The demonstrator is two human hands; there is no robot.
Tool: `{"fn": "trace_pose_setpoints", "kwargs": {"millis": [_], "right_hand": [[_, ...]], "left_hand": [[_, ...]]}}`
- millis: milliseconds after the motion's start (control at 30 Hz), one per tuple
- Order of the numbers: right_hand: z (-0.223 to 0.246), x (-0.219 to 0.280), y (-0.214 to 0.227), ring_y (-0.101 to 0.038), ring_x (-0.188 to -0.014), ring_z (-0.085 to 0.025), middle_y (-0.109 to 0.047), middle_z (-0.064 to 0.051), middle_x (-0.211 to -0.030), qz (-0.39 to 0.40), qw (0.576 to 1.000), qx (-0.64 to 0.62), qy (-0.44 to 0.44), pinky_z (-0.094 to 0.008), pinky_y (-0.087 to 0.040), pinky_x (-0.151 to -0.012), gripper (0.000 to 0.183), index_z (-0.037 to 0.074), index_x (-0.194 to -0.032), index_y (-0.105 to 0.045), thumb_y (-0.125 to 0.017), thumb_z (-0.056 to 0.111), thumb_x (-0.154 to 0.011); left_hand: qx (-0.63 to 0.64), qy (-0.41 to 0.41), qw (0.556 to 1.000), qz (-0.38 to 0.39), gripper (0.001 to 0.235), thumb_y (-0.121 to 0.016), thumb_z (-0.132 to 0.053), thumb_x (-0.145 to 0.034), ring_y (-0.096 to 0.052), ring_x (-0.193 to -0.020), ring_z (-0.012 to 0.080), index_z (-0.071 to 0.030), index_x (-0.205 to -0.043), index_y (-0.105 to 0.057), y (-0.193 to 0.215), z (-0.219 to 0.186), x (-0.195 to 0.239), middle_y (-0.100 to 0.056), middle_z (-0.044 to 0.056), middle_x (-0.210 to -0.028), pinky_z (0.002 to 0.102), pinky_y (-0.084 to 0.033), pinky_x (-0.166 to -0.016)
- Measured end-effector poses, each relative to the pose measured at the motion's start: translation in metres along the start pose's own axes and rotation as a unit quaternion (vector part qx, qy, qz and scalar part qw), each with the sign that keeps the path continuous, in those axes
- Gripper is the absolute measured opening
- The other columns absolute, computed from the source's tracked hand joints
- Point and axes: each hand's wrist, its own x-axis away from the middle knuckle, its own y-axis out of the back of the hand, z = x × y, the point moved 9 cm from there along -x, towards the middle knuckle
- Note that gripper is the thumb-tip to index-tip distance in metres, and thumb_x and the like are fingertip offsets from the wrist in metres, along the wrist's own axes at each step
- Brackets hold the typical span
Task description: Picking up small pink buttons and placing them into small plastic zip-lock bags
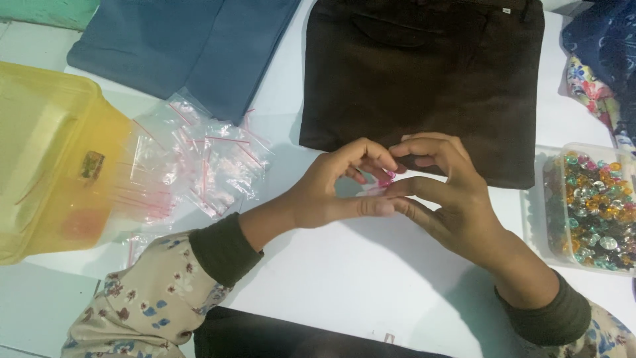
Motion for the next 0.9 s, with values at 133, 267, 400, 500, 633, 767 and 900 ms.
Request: {"fn": "trace_pose_setpoints", "kwargs": {"millis": [133,267,400,500,633,767,900], "right_hand": [[0.001,0.002,0.002,-0.054,-0.129,-0.041,-0.058,-0.015,-0.131,-0.014,1.000,0.009,0.007,-0.044,-0.055,-0.094,0.011,0.010,-0.099,-0.074,-0.075,0.020,-0.094],[0.004,0.001,0.002,-0.053,-0.130,-0.041,-0.057,-0.014,-0.132,-0.004,1.000,0.006,0.010,-0.044,-0.055,-0.095,0.010,0.013,-0.099,-0.075,-0.074,0.022,-0.094],[0.002,0.002,0.001,-0.054,-0.130,-0.042,-0.056,-0.015,-0.132,0.000,1.000,0.013,0.014,-0.045,-0.053,-0.096,0.010,0.014,-0.100,-0.074,-0.072,0.023,-0.096],[0.002,0.003,-0.001,-0.052,-0.132,-0.044,-0.056,-0.015,-0.132,0.004,1.000,0.020,0.002,-0.049,-0.053,-0.095,0.009,0.013,-0.096,-0.073,-0.074,0.022,-0.095],[0.002,0.002,-0.003,-0.051,-0.133,-0.042,-0.055,-0.013,-0.134,0.010,1.000,0.001,-0.006,-0.048,-0.053,-0.097,0.011,0.014,-0.099,-0.074,-0.070,0.024,-0.097],[-0.001,0.002,-0.005,-0.053,-0.128,-0.037,-0.056,-0.012,-0.132,0.012,1.000,-0.012,-0.021,-0.044,-0.050,-0.097,0.011,0.016,-0.102,-0.076,-0.073,0.024,-0.095],[0.000,0.002,-0.006,-0.052,-0.127,-0.037,-0.056,-0.012,-0.131,0.012,1.000,-0.014,-0.022,-0.045,-0.050,-0.097,0.006,0.019,-0.099,-0.076,-0.074,0.022,-0.095]], "left_hand": [[0.127,0.042,0.990,0.044,0.050,-0.081,-0.030,-0.083,-0.072,-0.109,0.0183,-0.015,-0.124,-0.057,-0.002,0.007,-0.001,-0.078,0.009,-0.115,0.034,-0.052,-0.105],[0.238,0.096,0.962,0.094,0.058,-0.084,-0.022,-0.079,-0.073,-0.113,0.0262,-0.012,-0.128,-0.056,-0.008,0.016,-0.001,-0.075,0.017,-0.120,0.038,-0.056,-0.103],[0.190,0.065,0.976,0.085,0.060,-0.089,-0.023,-0.073,-0.071,-0.112,0.0206,-0.013,-0.123,-0.057,-0.006,0.023,-0.004,-0.075,0.016,-0.121,0.033,-0.054,-0.107],[0.152,0.044,0.986,0.059,0.054,-0.090,-0.023,-0.071,-0.073,-0.108,0.0192,-0.014,-0.116,-0.061,-0.004,0.016,-0.003,-0.076,0.009,-0.112,0.033,-0.056,-0.109],[0.115,0.025,0.992,0.037,0.048,-0.089,-0.022,-0.074,-0.074,-0.102,0.0160,-0.015,-0.113,-0.061,-0.003,0.013,-0.003,-0.076,0.006,-0.104,0.030,-0.057,-0.104],[0.085,-0.002,0.996,0.039,0.053,-0.090,-0.024,-0.074,-0.070,-0.104,0.0118,-0.016,-0.116,-0.060,-0.003,0.016,-0.002,-0.073,0.002,-0.105,0.029,-0.055,-0.102],[0.061,-0.015,0.998,0.032,0.051,-0.091,-0.025,-0.073,-0.068,-0.102,0.0092,-0.020,-0.113,-0.058,-0.007,0.007,0.000,-0.068,-0.006,-0.106,0.029,-0.055,-0.102]]}}
